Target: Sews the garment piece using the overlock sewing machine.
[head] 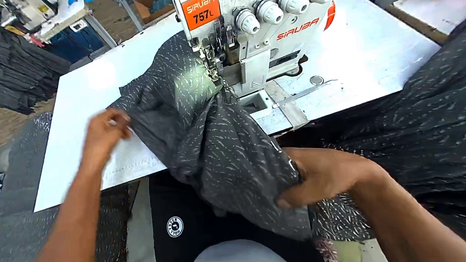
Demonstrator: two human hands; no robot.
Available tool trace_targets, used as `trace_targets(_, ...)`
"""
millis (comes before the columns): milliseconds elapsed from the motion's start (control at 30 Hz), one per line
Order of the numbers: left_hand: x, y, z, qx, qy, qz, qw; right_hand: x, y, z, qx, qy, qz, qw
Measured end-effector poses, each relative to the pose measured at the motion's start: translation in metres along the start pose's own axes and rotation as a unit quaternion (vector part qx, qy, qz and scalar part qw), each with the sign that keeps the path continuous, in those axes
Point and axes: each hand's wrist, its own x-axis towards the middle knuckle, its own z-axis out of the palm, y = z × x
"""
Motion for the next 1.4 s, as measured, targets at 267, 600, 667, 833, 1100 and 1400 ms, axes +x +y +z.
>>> trace_targets(267, 0.098, 0.077, -0.055, 0.045, 0.114, 0.237, 0.964, -0.001, 0.061, 0.073, -0.142, 0.078, 0.240, 0.957)
trace_targets(600, -0.029, -0.005, 0.033, 0.195, 0.035, 0.133, 0.971, -0.049, 0.072, 0.089, -0.252, 0.197, 0.069, 0.945)
trace_targets(667, -0.022, 0.006, 0.014, 0.211, 0.142, 0.218, 0.942, -0.066, 0.075, 0.094, -0.122, 0.072, 0.160, 0.977)
trace_targets(833, 0.005, -0.011, 0.018, 0.213, 0.251, 0.388, 0.861, -0.067, 0.081, 0.113, -0.320, 0.218, 0.200, 0.900)
trace_targets(1100, -0.001, -0.030, 0.037, 0.239, 0.139, 0.320, 0.906, 0.040, -0.016, 0.035, -0.384, 0.532, -0.045, 0.753)
trace_targets(1400, -0.028, -0.010, 0.055, 0.118, 0.254, 0.404, 0.871, 0.092, -0.045, -0.032, -0.430, 0.457, -0.100, 0.772)
